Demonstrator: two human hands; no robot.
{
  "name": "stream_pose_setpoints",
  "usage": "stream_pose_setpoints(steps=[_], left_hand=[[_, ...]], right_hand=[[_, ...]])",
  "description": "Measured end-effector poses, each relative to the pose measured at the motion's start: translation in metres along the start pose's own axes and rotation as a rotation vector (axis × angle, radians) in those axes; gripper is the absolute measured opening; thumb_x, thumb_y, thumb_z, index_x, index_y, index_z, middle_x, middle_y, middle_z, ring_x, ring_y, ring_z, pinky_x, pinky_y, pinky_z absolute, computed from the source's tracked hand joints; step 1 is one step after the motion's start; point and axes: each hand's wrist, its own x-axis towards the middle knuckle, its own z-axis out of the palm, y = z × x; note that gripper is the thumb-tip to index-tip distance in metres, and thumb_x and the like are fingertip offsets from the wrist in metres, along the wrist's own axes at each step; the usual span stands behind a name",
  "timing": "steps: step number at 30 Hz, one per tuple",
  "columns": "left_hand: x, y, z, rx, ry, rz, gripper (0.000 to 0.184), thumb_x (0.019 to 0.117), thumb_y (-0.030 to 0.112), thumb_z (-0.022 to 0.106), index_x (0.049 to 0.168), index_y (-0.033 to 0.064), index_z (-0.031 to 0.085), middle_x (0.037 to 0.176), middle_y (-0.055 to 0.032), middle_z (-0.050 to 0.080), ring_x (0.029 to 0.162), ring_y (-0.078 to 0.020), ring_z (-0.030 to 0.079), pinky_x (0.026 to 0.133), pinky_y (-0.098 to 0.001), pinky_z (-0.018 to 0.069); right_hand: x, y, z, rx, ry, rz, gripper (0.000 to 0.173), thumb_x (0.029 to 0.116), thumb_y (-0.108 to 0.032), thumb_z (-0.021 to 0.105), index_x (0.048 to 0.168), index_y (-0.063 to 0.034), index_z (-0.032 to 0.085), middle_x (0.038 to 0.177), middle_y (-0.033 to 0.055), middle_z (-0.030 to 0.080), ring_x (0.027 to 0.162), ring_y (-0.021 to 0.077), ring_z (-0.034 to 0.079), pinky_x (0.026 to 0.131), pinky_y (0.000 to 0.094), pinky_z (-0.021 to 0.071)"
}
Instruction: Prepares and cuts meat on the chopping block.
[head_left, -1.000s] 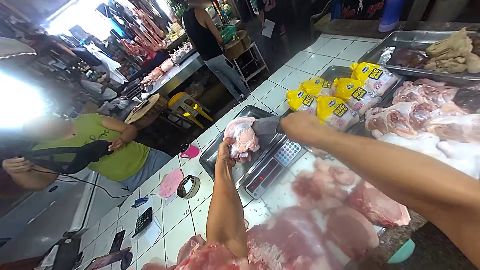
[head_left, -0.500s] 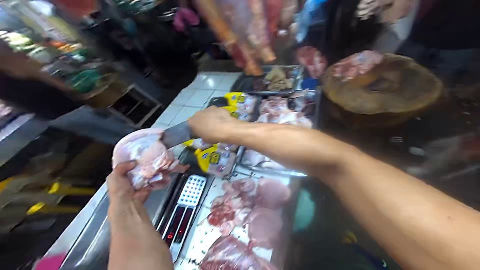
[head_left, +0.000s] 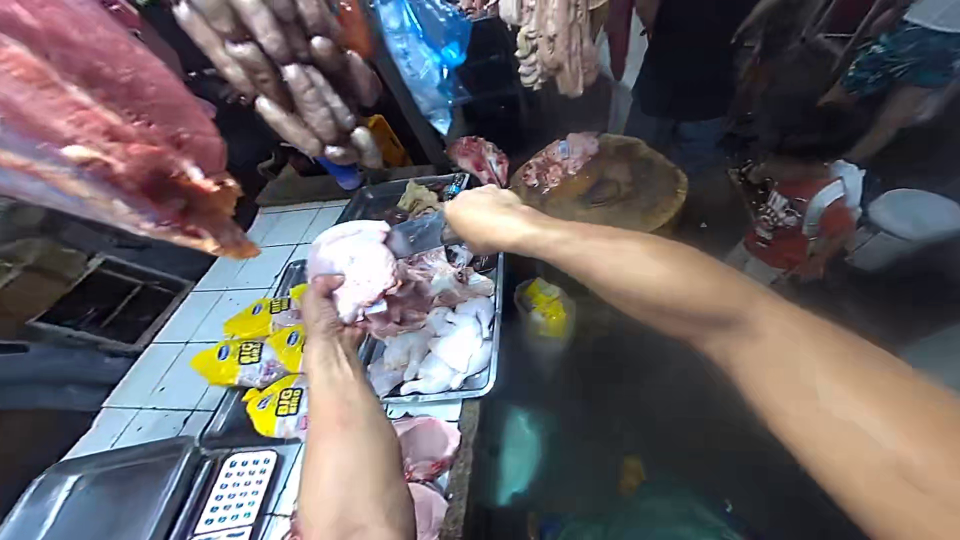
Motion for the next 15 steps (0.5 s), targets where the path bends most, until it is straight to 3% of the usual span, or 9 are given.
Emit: stream_pose_setpoints(steps=[4,8,10,12,15], left_hand=[[0.008,-0.037,0.123,-0.061,-0.106,-0.073,0.023,0.0873,0.022,0.06,0.109,0.0156,0.059,0.085,-0.0012,0.067,0.071,-0.0123,0.066,0.06,-0.0347,0.0568],[0.028,-0.086,0.23,-0.114,-0.271,-0.199,0.028,0.0897,0.025,0.06,0.115,0.0128,0.059,0.091,-0.006,0.068,0.076,-0.0175,0.067,0.064,-0.0402,0.0577],[0.041,-0.11,0.278,-0.134,-0.354,-0.247,0.028,0.0892,0.025,0.06,0.114,0.0119,0.059,0.09,-0.0069,0.068,0.076,-0.0186,0.067,0.064,-0.0416,0.0581],[0.056,-0.136,0.321,-0.151,-0.427,-0.275,0.026,0.0893,0.023,0.06,0.112,0.0108,0.059,0.089,-0.0066,0.068,0.075,-0.0184,0.067,0.064,-0.0409,0.0581],[0.092,-0.169,0.383,-0.134,-0.529,-0.346,0.024,0.091,0.025,0.058,0.111,0.0115,0.06,0.085,-0.0056,0.068,0.071,-0.0168,0.066,0.06,-0.0384,0.0574]], right_hand=[[-0.039,0.1,-0.017,-0.069,-0.014,0.143,0.019,0.0876,-0.016,0.074,0.103,-0.0063,0.07,0.109,0.02,0.069,0.106,0.0434,0.066,0.079,0.0682,0.0523],[-0.061,0.188,-0.027,-0.145,-0.033,0.313,0.022,0.086,-0.018,0.075,0.104,-0.0073,0.07,0.108,0.0226,0.069,0.106,0.046,0.065,0.08,0.0695,0.051],[-0.064,0.224,-0.031,-0.156,-0.056,0.395,0.024,0.0876,-0.019,0.076,0.107,-0.0061,0.071,0.114,0.0245,0.067,0.111,0.0475,0.063,0.081,0.0705,0.0509],[-0.065,0.256,-0.031,-0.165,-0.069,0.477,0.022,0.0875,-0.018,0.076,0.106,-0.0066,0.071,0.11,0.0241,0.068,0.107,0.0482,0.064,0.078,0.0717,0.051],[-0.078,0.291,-0.032,-0.186,0.148,0.439,0.014,0.0886,-0.014,0.073,0.096,-0.0027,0.073,0.098,0.0258,0.07,0.095,0.05,0.068,0.07,0.0729,0.051]])
